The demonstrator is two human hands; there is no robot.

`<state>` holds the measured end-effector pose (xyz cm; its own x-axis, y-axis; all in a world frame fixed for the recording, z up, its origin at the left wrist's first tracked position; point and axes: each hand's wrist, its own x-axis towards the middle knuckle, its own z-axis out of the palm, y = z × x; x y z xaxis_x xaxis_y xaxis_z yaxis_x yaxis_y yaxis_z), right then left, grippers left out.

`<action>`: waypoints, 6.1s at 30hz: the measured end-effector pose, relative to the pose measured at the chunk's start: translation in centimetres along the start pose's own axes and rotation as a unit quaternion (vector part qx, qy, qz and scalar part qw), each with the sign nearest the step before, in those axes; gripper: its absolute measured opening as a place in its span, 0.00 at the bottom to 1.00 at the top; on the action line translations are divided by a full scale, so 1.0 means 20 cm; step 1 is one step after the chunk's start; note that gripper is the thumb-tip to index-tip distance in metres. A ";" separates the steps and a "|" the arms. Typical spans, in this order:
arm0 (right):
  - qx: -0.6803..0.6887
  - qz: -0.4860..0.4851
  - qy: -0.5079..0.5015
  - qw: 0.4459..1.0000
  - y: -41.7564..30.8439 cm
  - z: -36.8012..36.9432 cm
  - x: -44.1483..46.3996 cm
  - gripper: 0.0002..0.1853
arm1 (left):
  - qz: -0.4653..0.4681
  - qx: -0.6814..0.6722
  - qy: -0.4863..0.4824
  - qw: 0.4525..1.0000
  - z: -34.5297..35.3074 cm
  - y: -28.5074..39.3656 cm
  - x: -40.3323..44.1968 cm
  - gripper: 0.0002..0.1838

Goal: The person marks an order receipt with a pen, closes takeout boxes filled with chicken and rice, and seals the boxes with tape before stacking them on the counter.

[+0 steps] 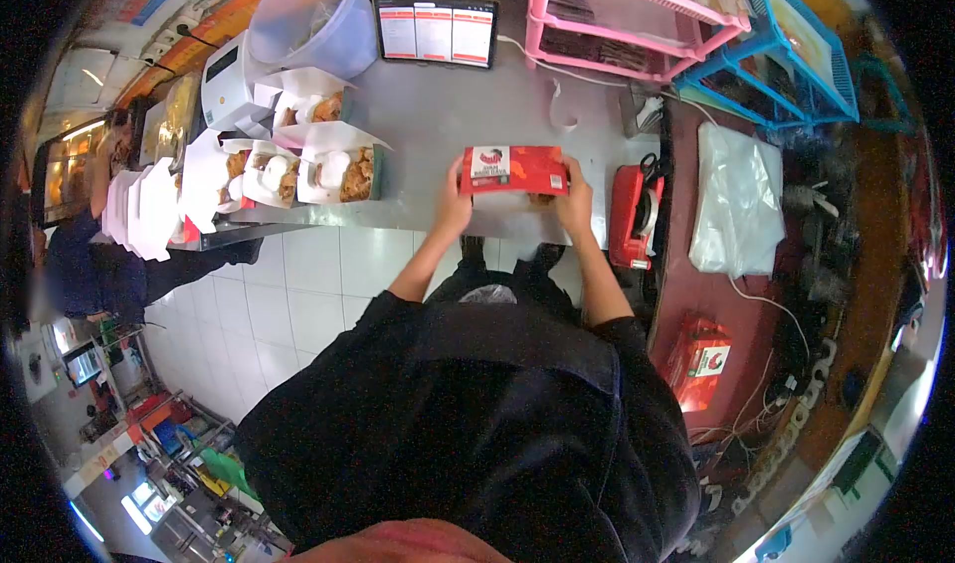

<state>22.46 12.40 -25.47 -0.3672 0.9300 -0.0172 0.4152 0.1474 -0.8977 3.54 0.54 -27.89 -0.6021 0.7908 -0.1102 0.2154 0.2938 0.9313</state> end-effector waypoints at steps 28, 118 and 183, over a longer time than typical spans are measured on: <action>-0.415 -0.237 -0.351 0.805 -0.21 -0.15 0.25 0.52 | 0.308 0.371 -0.272 0.833 -0.19 0.18 0.23 0.62; -0.412 -0.127 0.071 0.899 -0.50 -0.45 -0.61 0.61 | 0.468 0.294 -0.478 0.683 0.13 0.86 0.05 0.57; -0.114 -0.060 -0.338 0.932 -0.52 1.12 0.38 0.23 | 0.136 0.315 -0.145 0.928 -1.48 0.27 0.68 0.37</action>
<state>-3.35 10.40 -26.15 -0.8310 0.4891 -0.2651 0.4753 0.3766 -0.7951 -26.21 -2.95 -14.15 -0.2478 0.9659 -0.0754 0.7909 0.2466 0.5600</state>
